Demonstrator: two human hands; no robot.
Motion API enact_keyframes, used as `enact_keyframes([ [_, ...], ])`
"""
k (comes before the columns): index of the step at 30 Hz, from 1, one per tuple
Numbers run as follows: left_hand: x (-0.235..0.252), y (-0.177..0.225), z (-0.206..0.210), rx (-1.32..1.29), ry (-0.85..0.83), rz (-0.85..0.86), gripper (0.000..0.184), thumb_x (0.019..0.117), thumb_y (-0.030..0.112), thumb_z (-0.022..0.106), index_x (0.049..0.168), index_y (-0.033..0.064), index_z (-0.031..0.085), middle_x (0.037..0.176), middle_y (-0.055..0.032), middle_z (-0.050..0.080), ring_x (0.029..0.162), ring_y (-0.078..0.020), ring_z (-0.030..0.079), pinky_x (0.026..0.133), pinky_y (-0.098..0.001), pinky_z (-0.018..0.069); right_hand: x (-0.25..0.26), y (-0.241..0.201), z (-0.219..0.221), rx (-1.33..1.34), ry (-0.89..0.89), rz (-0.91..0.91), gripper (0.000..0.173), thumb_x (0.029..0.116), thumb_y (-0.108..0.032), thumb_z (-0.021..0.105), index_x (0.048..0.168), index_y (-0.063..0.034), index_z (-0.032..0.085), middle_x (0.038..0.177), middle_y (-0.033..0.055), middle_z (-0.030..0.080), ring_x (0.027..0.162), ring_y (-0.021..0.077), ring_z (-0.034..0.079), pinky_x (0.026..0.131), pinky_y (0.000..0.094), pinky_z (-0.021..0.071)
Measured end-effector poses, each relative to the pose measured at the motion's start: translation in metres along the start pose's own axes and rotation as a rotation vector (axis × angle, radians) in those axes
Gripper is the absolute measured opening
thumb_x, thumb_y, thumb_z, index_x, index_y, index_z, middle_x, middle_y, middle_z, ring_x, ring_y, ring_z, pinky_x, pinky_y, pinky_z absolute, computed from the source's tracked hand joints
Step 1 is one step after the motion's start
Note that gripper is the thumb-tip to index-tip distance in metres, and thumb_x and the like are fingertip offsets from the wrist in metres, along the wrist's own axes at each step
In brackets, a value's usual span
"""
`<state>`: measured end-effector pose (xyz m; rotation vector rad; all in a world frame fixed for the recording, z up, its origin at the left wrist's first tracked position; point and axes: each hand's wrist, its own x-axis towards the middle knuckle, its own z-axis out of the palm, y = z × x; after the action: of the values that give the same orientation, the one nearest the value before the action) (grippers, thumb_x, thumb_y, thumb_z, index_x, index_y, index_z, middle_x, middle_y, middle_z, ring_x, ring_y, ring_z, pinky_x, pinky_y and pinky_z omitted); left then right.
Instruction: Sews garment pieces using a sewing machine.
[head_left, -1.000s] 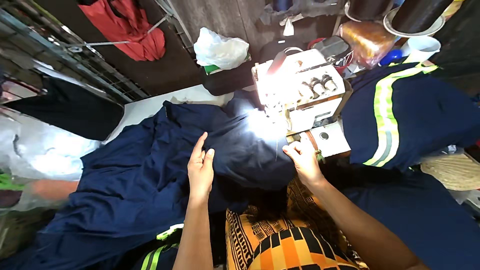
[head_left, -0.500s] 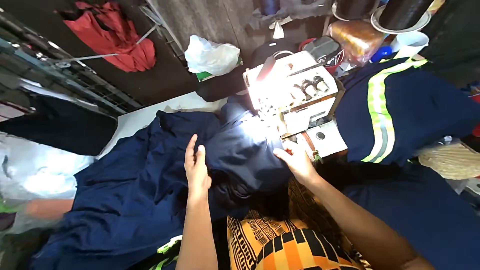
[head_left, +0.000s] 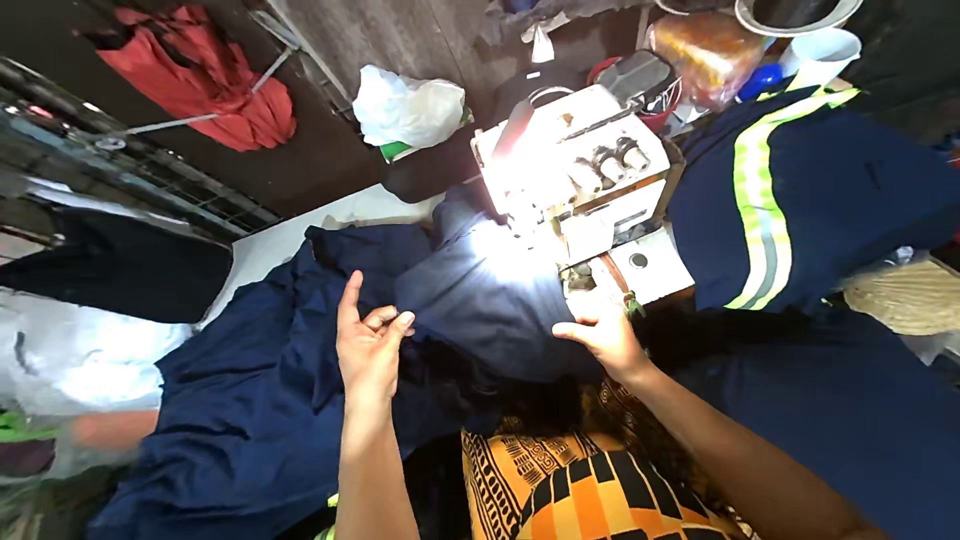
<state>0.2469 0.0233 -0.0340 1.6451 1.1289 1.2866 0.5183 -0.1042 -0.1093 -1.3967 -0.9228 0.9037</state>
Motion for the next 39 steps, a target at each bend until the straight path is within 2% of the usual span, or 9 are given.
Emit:
enact_keyframes([
  [9, 0.079, -0.008, 0.016, -0.302, 0.2, -0.128, 0.065, 0.0948, -0.013, 0.053, 0.151, 0.0139, 0.032, 0.096, 0.004, 0.064, 0.077, -0.0059, 0.065, 0.073, -0.0249, 0.0571, 0.056, -0.027, 0.017, -0.168, 0.119, -0.141, 0.029, 0.084, -0.019, 0.084, 0.068, -0.0037, 0.064, 0.062, -0.0009, 0.055, 0.06, 0.0055, 0.049, 0.062, 0.0282, 0.0436],
  [12, 0.034, -0.014, 0.033, -0.229, 0.22, -0.088, 0.066, 0.1007, 0.0, 0.052, 0.157, 0.0065, 0.019, 0.116, -0.0032, 0.06, 0.095, -0.0095, 0.066, 0.087, -0.0305, 0.057, 0.047, -0.015, 0.009, -0.13, 0.007, -0.15, 0.032, 0.0876, -0.02, 0.079, 0.067, -0.0058, 0.059, 0.061, -0.0027, 0.051, 0.059, 0.0039, 0.047, 0.059, 0.0248, 0.0411],
  [14, -0.022, -0.014, 0.054, -0.135, 0.188, -0.169, 0.065, 0.1039, 0.011, 0.05, 0.158, 0.0045, 0.014, 0.121, -0.0083, 0.059, 0.097, -0.0108, 0.066, 0.085, -0.0317, 0.0577, 0.025, 0.002, 0.0, -0.08, -0.158, -0.045, 0.022, 0.0908, -0.023, 0.076, 0.082, -0.0041, 0.07, 0.074, 0.0006, 0.066, 0.071, 0.0049, 0.061, 0.071, 0.0264, 0.0527],
  [16, -0.067, -0.023, 0.075, 0.0, 0.089, -0.234, 0.07, 0.0999, 0.016, 0.059, 0.156, -0.0032, 0.022, 0.123, -0.017, 0.06, 0.101, -0.0154, 0.066, 0.085, -0.0345, 0.0583, -0.006, 0.017, -0.008, -0.052, -0.281, 0.055, 0.021, 0.0931, -0.023, 0.074, 0.1, -0.0022, 0.075, 0.092, 0.0043, 0.075, 0.087, 0.0067, 0.071, 0.085, 0.0296, 0.0592],
  [20, -0.083, -0.024, 0.084, 0.302, -0.162, -0.315, 0.056, 0.0948, 0.03, 0.073, 0.131, -0.0097, 0.055, 0.129, -0.0288, 0.057, 0.119, -0.0358, 0.058, 0.1, -0.0546, 0.0484, -0.061, 0.045, -0.017, 0.006, -0.318, 0.113, 0.016, 0.0931, -0.013, 0.071, 0.103, -0.0008, 0.074, 0.098, 0.0031, 0.076, 0.092, 0.0039, 0.071, 0.087, 0.0255, 0.0596],
  [25, -0.083, -0.006, 0.074, -0.25, -0.285, -0.499, 0.031, 0.1007, 0.014, 0.062, 0.129, 0.0117, 0.049, 0.108, 0.0005, 0.068, 0.092, -0.007, 0.069, 0.08, -0.0284, 0.06, -0.097, 0.05, -0.03, 0.115, -0.277, 0.174, 0.011, 0.0941, -0.005, 0.068, 0.101, 0.0013, 0.074, 0.093, 0.0038, 0.075, 0.086, 0.0069, 0.071, 0.081, 0.0263, 0.0607],
  [31, -0.1, -0.009, 0.07, -0.504, -0.278, -0.583, 0.054, 0.0939, 0.004, 0.067, 0.141, 0.0156, 0.043, 0.115, -0.0016, 0.068, 0.096, -0.012, 0.07, 0.081, -0.0328, 0.0618, -0.108, 0.04, -0.035, 0.199, -0.229, 0.264, 0.011, 0.0969, -0.006, 0.065, 0.097, 0.0019, 0.073, 0.086, 0.0059, 0.074, 0.077, 0.0111, 0.07, 0.075, 0.0285, 0.0611],
  [34, -0.103, -0.005, 0.067, -0.425, -0.211, -0.55, 0.057, 0.09, -0.003, 0.069, 0.139, 0.0147, 0.044, 0.116, -0.0015, 0.067, 0.094, -0.0113, 0.07, 0.078, -0.0303, 0.0618, -0.105, 0.035, -0.035, 0.179, -0.196, 0.317, 0.005, 0.0913, -0.003, 0.072, 0.088, 0.0, 0.072, 0.081, 0.0049, 0.072, 0.072, 0.0102, 0.069, 0.07, 0.0268, 0.06],
  [39, -0.1, 0.0, 0.058, -0.292, -0.214, -0.399, 0.088, 0.0849, -0.012, 0.069, 0.154, 0.0255, 0.031, 0.112, -0.0058, 0.072, 0.085, -0.0137, 0.073, 0.074, -0.0295, 0.0623, -0.098, 0.042, -0.034, 0.182, -0.163, 0.306, 0.027, 0.0764, 0.002, 0.082, 0.072, -0.0074, 0.057, 0.071, 0.0003, 0.062, 0.065, 0.0076, 0.059, 0.063, 0.0242, 0.0523],
])
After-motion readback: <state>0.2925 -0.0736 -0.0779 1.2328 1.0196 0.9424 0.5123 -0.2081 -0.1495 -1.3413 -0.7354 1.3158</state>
